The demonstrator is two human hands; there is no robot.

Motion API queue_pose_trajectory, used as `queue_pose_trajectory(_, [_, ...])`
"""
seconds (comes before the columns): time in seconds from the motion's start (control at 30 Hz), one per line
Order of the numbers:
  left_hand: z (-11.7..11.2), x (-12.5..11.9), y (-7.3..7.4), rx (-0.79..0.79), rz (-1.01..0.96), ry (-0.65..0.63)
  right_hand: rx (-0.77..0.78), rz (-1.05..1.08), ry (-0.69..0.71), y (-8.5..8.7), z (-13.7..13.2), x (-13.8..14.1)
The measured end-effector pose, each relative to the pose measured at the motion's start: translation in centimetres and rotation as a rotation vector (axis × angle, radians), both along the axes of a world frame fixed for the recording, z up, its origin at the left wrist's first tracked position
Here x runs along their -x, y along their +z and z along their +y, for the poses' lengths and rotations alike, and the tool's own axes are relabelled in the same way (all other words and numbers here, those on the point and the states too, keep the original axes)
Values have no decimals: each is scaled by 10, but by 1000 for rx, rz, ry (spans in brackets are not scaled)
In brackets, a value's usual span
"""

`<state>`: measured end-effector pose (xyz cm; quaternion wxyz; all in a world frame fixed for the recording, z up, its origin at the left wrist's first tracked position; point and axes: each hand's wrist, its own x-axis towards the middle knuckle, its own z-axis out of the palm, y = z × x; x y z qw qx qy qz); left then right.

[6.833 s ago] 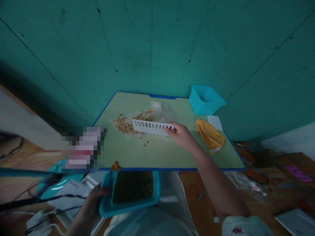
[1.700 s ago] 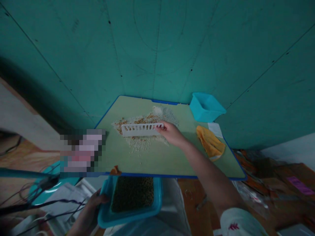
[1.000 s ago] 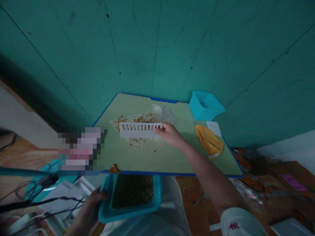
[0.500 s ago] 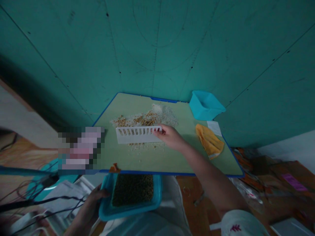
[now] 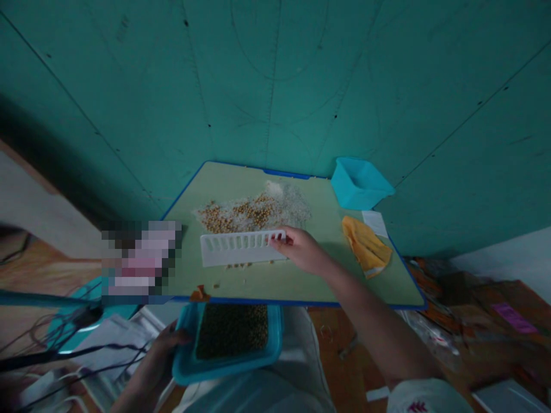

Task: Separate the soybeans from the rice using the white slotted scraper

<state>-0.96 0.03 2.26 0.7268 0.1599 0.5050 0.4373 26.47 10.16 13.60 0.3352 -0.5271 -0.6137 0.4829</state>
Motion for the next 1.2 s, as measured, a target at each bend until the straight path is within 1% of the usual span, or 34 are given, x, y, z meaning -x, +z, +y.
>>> queue_pose_trajectory(0.1, [2,-2,4,20,10,4,7,-9,0,1,-6,-2])
queue_pose_trajectory(0.3, [1,0,-5,9,-26,-11,23,-1,-6,0,-15,-3])
queue_pose_trajectory(0.37, [0,-1,-5,14,-25,-16,35,10,-1,-1,-19,-4])
queue_pose_trajectory(0.57, [1,-9,8,35,-12,-8,59,9,-8,-2,-30,-6])
queue_pose_trajectory(0.7, [3,-14,11,47,-36,-5,62,37,-26,4,-39,-10])
queue_pose_trajectory(0.77, [3,-14,9,39,-50,-12,30,26,-76,7,-44,-17])
queue_pose_trajectory(0.83, [2,-13,6,32,-64,-24,16,6,-159,7,-49,-31])
queue_pose_trajectory(0.93, [3,-12,0,21,-68,-33,63,2,-309,-1,-55,-60])
queue_pose_trajectory(1.07, [6,-12,-3,15,-27,-35,152,64,-513,-12,-60,-95])
queue_pose_trajectory(1.13, [8,-13,-2,12,-9,-39,195,90,-550,-15,-62,-104])
queue_pose_trajectory(1.2, [9,-14,0,10,3,-55,231,107,-547,-17,-62,-107])
